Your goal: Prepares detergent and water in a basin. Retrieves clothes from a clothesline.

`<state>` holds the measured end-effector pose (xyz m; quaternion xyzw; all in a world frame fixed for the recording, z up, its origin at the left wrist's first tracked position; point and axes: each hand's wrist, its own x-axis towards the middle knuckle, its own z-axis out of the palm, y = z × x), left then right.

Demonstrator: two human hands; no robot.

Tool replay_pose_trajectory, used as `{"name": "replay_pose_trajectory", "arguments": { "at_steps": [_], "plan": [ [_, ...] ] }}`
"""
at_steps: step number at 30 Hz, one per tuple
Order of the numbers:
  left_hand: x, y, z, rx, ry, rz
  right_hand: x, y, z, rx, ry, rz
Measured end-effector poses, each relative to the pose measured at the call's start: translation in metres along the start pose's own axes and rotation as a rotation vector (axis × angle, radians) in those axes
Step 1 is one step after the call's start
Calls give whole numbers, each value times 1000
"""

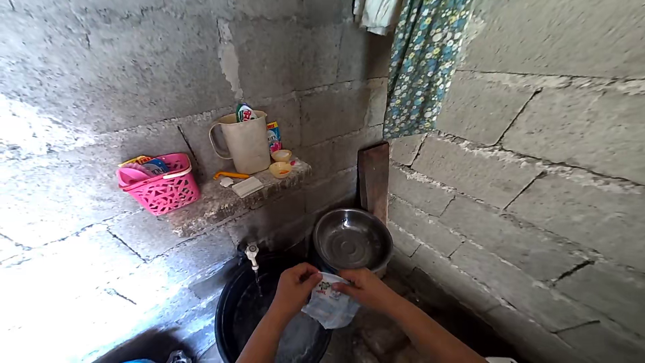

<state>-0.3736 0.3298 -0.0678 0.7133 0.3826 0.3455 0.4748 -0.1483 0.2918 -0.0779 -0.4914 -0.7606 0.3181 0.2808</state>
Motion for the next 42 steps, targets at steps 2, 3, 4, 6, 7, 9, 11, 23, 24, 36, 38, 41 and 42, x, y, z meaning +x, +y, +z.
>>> {"name": "replay_pose_trajectory", "arguments": {
  "at_steps": [2, 3, 4, 6, 7, 9, 11, 23, 24, 36, 38, 41, 42],
  "plan": [
    [-2, -1, 0, -28, -22, -7, 2, 2, 1, -23, 17, -56],
    [-3, -2, 0, -29, -43, -3, 4, 3, 2, -46, 16, -83],
    [-3, -3, -1, -17, -59, 1, 5, 4, 3, -70, 18, -107],
    [-2, -6, -4, 28, -41, -8, 6, 4, 6, -112, 44, -148],
    [-2, -7, -4, 64, -21, -16, 6, 3, 8, -134, 59, -171],
    [-6, -6, 0, 137, -20, 13, 7, 4, 12, -176, 61, -171],
    [-7, -9, 0, 190, -35, 58, 8, 4, 15, -222, 74, -132],
    [-12, -17, -15, 182, -50, -72, 13, 11, 36, -213, 157, -204],
    [-13, -17, -15, 176, -50, -71, 13, 10, 37, -211, 149, -201],
    [-17, -14, -11, 376, -86, -38, 19, 6, 51, -210, 188, -254],
    [-17, -13, -12, 441, -100, -31, 21, 6, 54, -238, 208, -287],
    [-20, -11, -14, 524, -120, 11, 23, 6, 57, -319, 238, -377],
    [-20, -11, -15, 529, -125, 27, 24, 7, 59, -354, 280, -447]
  ]
}}
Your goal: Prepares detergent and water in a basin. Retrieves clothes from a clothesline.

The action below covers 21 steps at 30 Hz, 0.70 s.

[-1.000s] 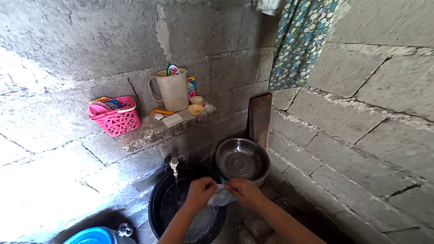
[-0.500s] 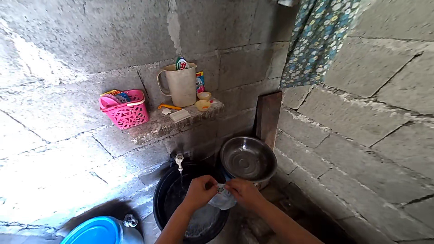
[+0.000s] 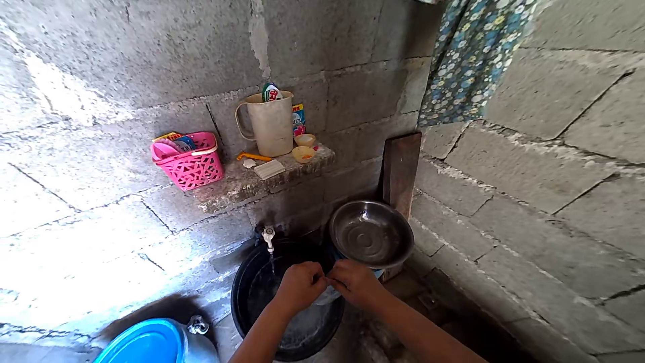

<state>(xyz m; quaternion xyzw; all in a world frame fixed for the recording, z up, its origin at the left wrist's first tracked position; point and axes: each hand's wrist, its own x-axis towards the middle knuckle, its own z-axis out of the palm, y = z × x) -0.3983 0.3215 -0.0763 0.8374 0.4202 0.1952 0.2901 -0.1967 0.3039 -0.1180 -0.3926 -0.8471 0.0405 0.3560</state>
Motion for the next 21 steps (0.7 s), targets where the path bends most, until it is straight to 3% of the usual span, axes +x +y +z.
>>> {"name": "replay_pose_trajectory", "arguments": {
  "at_steps": [4, 8, 11, 14, 17, 21],
  "plan": [
    [4, -1, 0, -102, 27, -29, 5, 2, 9, -141, 186, -226],
    [10, -4, 5, -305, -7, -210, 3, 3, 17, -267, 253, -300],
    [9, -11, 21, -619, 73, -313, 0, 4, 22, -310, 289, -312],
    [4, -11, 22, -784, 119, -311, -3, 2, 20, -128, 211, -100],
    [-1, -11, 9, -669, 127, -188, 1, -5, -3, 206, -111, 247],
    [-6, -13, -11, -420, 35, -84, 4, -1, -2, 321, -110, 190]
  ]
}}
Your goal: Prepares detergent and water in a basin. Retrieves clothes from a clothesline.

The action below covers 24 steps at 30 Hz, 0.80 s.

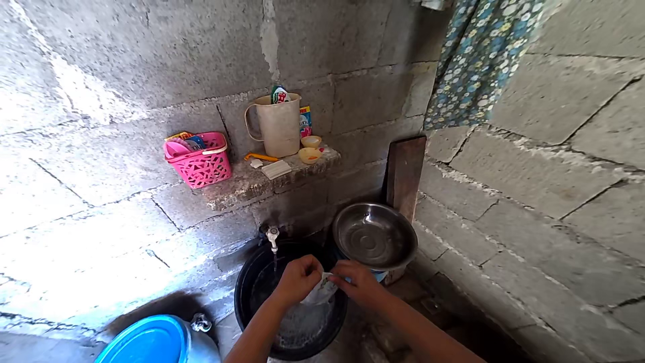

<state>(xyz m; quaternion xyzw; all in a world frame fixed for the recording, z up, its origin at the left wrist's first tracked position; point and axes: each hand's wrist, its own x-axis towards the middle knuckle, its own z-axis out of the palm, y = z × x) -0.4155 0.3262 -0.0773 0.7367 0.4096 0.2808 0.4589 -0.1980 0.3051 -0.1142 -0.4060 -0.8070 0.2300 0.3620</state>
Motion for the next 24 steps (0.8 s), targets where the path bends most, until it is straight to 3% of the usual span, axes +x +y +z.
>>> {"name": "replay_pose_trajectory", "arguments": {
  "at_steps": [7, 11, 13, 16, 20, 24],
  "plan": [
    [1, 42, -10, 722, -326, 61, 17, -21, -16, -210, -256, -117],
    [0, 63, -13, 871, -378, 19, 28, -33, -29, -240, -282, -174],
    [-1, 57, -16, 817, -315, 104, 30, -37, -32, -240, -240, -228],
    [-2, 45, -16, 644, -184, 143, 30, -30, -19, -313, -17, -423],
    [-1, 16, -5, 219, -17, 35, 23, -24, 4, -393, 164, -564],
    [-4, -4, -4, -123, 55, -54, 16, -17, 20, -291, 237, -416]
  ]
}}
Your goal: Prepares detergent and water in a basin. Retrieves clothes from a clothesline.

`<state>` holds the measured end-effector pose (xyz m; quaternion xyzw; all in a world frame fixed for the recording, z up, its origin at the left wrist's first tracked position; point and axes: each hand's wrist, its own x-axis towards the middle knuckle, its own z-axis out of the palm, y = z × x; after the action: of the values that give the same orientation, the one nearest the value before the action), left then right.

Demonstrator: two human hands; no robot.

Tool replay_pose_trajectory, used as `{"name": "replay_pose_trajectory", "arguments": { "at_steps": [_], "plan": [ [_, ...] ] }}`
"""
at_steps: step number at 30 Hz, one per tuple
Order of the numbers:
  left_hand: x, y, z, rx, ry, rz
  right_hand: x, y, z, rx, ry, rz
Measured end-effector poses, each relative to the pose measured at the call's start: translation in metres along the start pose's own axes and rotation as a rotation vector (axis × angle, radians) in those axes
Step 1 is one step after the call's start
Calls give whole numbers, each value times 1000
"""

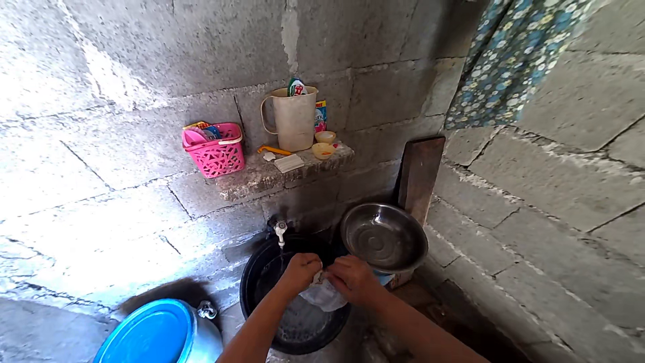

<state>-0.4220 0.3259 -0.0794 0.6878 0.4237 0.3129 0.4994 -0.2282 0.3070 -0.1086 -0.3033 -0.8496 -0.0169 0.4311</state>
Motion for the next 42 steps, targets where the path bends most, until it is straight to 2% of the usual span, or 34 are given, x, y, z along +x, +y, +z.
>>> {"name": "replay_pose_trajectory", "arguments": {
  "at_steps": [5, 9, 11, 14, 16, 21, 24, 28, 30, 34, 37, 42],
  "plan": [
    [-5, 10, -8, 287, -25, 104, 5, -7, -8, 291, -162, 425],
    [-5, 21, -7, 503, -96, 76, 8, -4, -7, 259, -239, 501],
    [-4, 22, -3, 538, -81, 44, 9, -5, -6, 238, -267, 535],
    [5, 16, -2, 437, 48, -21, 1, -6, 4, 187, -139, 493],
    [11, 14, -2, 394, 74, -52, -4, -6, 11, 155, -51, 465],
    [23, 25, 12, 250, 162, -9, 0, 3, 3, 113, 95, 427],
    [40, 32, 19, 75, 329, 33, 5, 9, -12, 68, 122, 430],
    [77, 57, -32, -36, 715, 189, -23, 9, -30, -6, 26, 487],
    [92, 96, -67, 96, 801, 329, -43, 13, -40, -2, -28, 563],
    [142, 179, -133, 389, 948, 489, -68, 19, -64, 23, -158, 726],
    [192, 232, -167, 653, 887, 391, -74, 19, -69, 13, -141, 769],
    [250, 254, -178, 945, 602, -67, -82, 23, -68, 29, -160, 799]
  ]
}}
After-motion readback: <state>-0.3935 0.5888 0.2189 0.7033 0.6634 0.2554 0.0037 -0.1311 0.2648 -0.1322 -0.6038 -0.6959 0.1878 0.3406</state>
